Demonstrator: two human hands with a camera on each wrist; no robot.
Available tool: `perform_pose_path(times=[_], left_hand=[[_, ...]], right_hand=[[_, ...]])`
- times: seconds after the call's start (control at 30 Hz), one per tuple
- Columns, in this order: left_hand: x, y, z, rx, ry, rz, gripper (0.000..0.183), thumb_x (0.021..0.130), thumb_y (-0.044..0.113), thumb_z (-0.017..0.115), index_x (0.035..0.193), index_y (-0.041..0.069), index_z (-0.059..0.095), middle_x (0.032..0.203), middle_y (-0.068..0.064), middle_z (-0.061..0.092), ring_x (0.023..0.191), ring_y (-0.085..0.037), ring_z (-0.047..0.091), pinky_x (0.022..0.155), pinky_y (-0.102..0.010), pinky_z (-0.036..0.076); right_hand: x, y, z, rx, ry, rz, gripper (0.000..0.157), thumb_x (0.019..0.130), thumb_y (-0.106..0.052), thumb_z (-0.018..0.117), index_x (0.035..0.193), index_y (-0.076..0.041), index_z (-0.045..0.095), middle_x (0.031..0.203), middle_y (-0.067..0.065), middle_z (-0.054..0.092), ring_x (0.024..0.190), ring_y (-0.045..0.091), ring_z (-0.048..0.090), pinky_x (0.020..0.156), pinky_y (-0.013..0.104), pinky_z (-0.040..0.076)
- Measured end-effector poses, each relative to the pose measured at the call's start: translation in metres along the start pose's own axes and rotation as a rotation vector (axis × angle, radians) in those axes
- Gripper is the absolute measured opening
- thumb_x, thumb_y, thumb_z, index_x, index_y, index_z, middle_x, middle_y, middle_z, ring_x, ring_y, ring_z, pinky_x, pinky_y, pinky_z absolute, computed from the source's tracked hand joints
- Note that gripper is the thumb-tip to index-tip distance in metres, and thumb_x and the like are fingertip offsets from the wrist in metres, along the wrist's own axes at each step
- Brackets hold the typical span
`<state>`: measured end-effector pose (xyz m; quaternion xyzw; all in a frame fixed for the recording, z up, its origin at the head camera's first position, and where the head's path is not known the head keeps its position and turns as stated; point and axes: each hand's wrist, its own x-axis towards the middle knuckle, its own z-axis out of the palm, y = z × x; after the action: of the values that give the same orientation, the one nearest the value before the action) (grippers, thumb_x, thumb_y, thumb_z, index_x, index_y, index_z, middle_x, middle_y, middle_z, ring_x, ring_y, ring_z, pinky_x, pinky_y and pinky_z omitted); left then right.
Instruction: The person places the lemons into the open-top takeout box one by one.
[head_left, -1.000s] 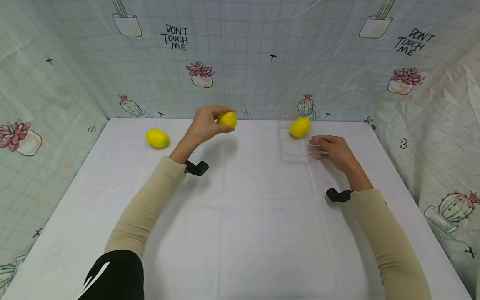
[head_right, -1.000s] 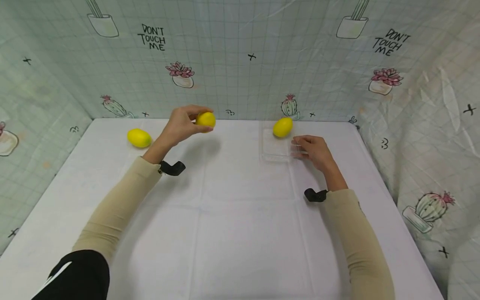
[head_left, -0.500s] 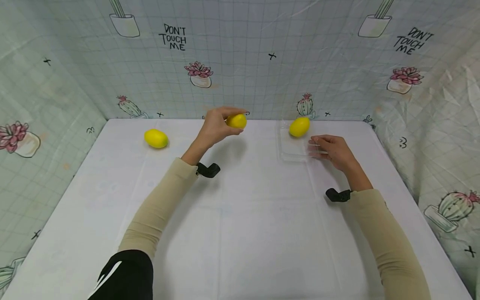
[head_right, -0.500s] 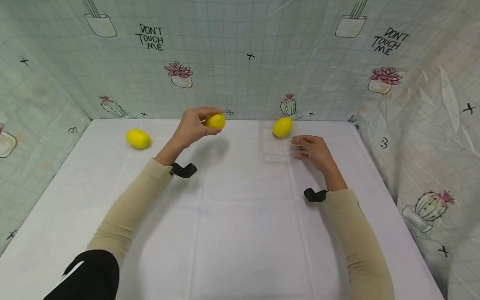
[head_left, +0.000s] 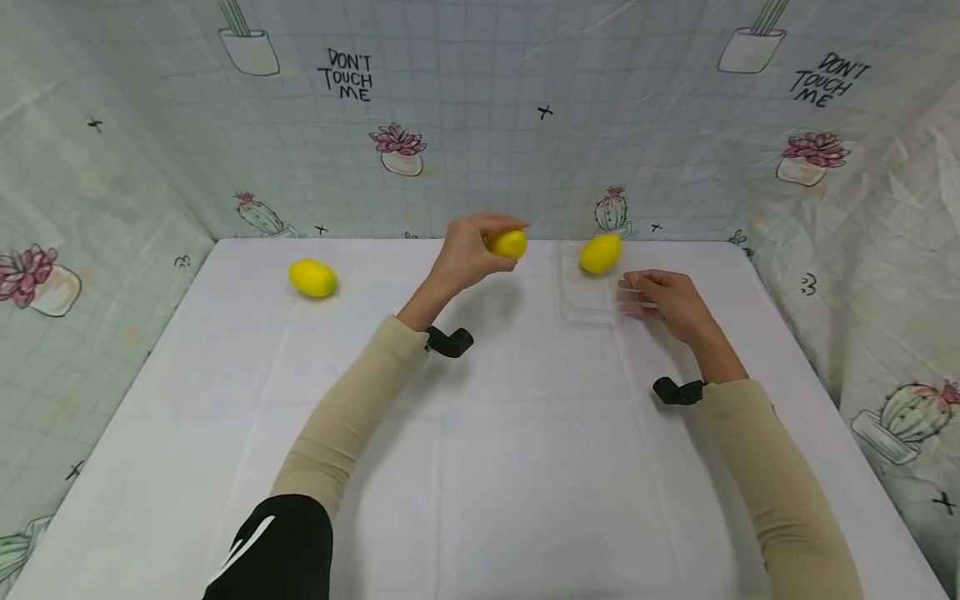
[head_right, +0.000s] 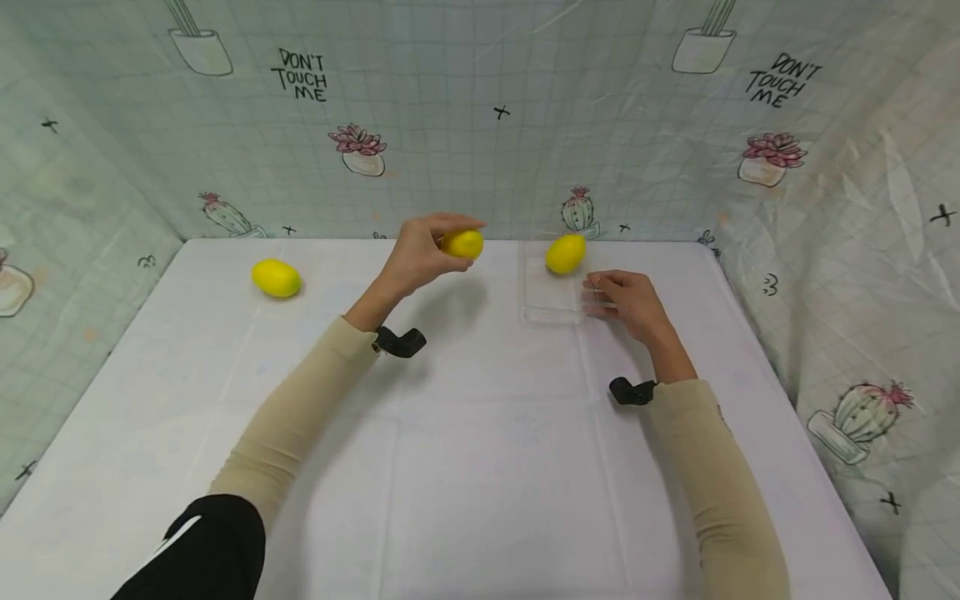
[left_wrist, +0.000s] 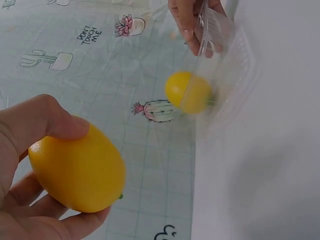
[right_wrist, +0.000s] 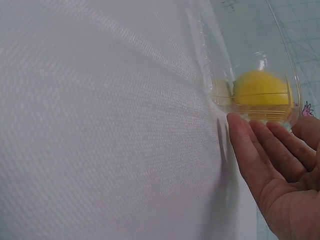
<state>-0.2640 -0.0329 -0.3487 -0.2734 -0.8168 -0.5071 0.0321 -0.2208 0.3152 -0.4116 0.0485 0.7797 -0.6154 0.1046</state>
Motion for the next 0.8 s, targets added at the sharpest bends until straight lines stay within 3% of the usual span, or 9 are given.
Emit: perform_pose_path(times=[0.47,0.8], left_hand=[[0.006,0.008,0.016,-0.059,0.008,-0.002,0.051,0.080,0.001,0.080,0.129,0.012,0.071,0.134,-0.005,0.065,0.120,-0.021,0.060,0.095,-0.028,0.054],[0.014,0.016,0.023,-0.108,0.008,-0.010,0.053,0.083,0.001,0.080,0.134,0.007,0.065,0.134,-0.009,0.065,0.111,-0.025,0.064,0.093,-0.028,0.055]], right_hand=[[0.000,-0.001,0.001,-0.021,0.008,0.016,0.056,0.108,-0.033,0.050,0.149,0.005,0.045,0.150,0.024,0.049,0.131,0.029,0.055,0.092,0.029,0.057],[0.001,-0.002,0.001,-0.026,0.008,0.007,0.054,0.108,-0.031,0.050,0.148,0.005,0.046,0.148,0.024,0.051,0.126,0.025,0.059,0.092,0.029,0.057]])
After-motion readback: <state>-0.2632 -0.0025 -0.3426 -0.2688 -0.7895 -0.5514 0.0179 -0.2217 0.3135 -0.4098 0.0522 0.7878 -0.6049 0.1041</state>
